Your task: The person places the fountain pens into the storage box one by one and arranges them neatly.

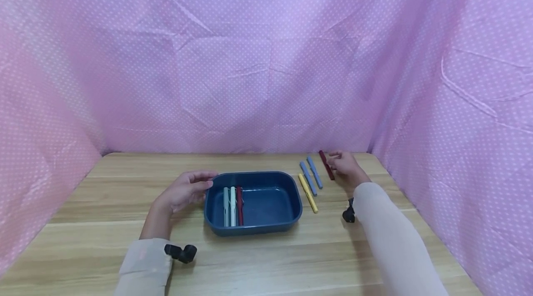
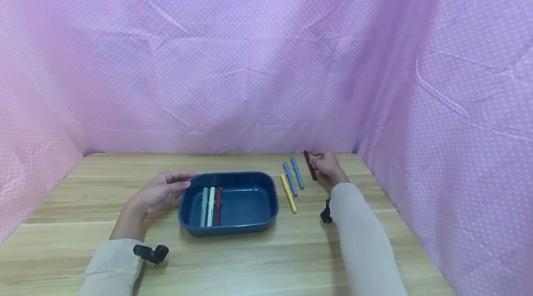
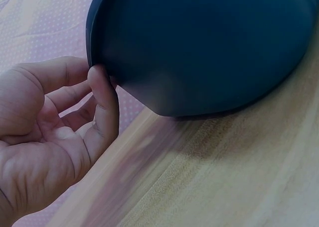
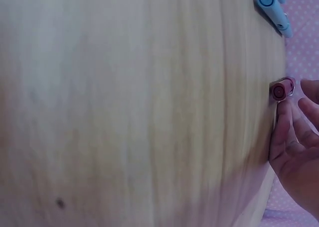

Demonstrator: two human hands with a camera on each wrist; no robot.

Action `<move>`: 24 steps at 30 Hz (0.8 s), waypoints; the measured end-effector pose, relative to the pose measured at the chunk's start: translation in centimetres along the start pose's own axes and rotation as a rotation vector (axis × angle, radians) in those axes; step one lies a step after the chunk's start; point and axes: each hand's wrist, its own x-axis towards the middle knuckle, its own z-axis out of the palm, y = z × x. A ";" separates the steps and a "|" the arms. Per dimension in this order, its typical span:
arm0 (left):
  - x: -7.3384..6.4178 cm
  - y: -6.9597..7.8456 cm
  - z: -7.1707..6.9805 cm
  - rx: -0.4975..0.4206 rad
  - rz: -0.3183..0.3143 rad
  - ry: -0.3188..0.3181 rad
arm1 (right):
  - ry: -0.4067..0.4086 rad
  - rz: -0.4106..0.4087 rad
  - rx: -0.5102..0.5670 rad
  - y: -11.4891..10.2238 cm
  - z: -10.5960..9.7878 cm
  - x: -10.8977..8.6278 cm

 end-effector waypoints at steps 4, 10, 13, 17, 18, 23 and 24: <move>-0.1 0.1 0.2 0.000 0.007 -0.003 | -0.019 -0.028 -0.104 0.0 0.1 0.0; -0.3 0.2 0.3 0.007 -0.009 0.014 | -0.019 -0.035 -0.144 0.0 0.4 0.4; -0.3 0.2 0.4 0.001 -0.011 0.021 | -0.003 -0.026 -0.142 0.2 0.5 0.7; -0.3 0.2 0.4 0.000 0.000 0.013 | 0.025 -0.016 -0.157 0.6 0.6 1.0; -0.3 0.1 0.4 0.001 0.001 0.012 | 0.033 -0.011 -0.161 0.7 0.6 1.1; -0.3 0.0 0.4 0.004 -0.002 0.023 | 0.065 -0.007 -0.208 0.7 0.8 1.3; -0.3 0.0 0.4 0.006 0.000 0.024 | 0.071 -0.011 -0.224 0.7 0.9 1.4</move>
